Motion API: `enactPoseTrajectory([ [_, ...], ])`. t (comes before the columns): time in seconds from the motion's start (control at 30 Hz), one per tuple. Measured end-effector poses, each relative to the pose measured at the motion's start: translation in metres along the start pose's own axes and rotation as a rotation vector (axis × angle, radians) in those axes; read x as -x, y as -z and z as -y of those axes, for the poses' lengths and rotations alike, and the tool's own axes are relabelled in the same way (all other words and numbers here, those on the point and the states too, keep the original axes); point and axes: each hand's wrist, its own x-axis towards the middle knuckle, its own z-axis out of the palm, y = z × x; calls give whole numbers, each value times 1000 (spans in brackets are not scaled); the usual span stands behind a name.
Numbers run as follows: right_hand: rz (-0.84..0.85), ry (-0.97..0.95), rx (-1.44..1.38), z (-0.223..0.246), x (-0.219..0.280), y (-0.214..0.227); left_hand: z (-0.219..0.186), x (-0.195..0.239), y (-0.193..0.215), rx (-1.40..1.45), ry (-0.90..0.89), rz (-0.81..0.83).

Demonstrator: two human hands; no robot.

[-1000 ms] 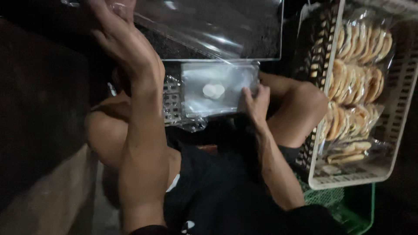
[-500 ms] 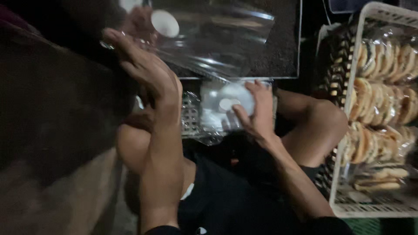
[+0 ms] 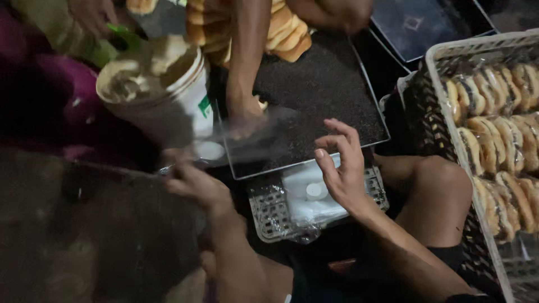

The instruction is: The person sits on the floor and repeatedly picks up small buns, places them into clear plastic bags, and arranges the filled bags into a white plastic basket. The process is continuous and repetitive, with the person handling the buns and bags by hand.

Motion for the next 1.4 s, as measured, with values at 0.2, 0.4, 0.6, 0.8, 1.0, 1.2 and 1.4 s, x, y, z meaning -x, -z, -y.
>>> enactPoseTrajectory([
  [0.2,407,21,95,-53,12,-95,49,-4,12,2802,730,556],
  [0.4,301,70,446,-71,10,-222,51,-12,17,449,175,145],
  [0.6,199,-321,287,-107,-25,-215,61,-19,18,400,-3,43],
  [0.8,144,-647,-283,-119,-55,9,63,-27,0,271,26,193],
  [1.0,-15,-485,-594,-63,-56,100,59,29,-34,-31,-36,305],
  [1.2,17,-470,-721,-44,-61,51,36,86,-55,1,51,602],
  [1.4,-138,-432,-679,-46,-52,116,32,30,-35,76,108,399],
])
